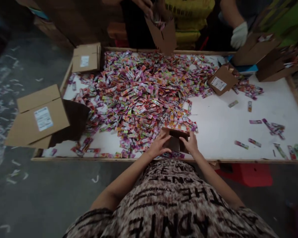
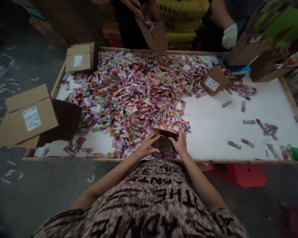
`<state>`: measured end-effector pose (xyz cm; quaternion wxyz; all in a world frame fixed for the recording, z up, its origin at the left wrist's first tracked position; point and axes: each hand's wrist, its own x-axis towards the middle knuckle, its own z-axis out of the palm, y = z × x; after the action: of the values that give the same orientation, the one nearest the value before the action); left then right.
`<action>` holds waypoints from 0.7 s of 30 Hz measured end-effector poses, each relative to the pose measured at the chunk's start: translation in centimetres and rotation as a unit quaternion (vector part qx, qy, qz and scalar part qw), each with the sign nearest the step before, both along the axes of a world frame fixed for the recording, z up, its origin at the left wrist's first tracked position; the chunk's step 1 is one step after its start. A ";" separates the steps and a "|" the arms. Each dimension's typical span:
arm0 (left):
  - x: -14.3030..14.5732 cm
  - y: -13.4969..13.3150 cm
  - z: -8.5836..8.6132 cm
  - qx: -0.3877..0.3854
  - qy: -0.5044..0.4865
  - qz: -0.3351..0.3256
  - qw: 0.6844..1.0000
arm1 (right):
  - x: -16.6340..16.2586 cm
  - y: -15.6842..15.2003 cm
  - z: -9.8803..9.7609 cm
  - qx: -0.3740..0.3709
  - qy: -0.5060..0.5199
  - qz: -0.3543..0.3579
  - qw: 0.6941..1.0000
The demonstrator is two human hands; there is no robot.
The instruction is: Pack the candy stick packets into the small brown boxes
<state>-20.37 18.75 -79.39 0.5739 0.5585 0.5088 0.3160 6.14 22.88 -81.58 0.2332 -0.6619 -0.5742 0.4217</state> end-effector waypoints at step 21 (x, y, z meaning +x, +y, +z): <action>4.4 0.2 -2.3 0.095 0.322 0.147 0.931 | 3.1 1.7 0.2 0.190 -0.052 0.386 0.901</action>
<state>-15.96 19.00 -81.64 0.2711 0.6012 0.7101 0.2467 9.23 24.61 -81.34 0.1434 -0.3526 -0.8649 0.3271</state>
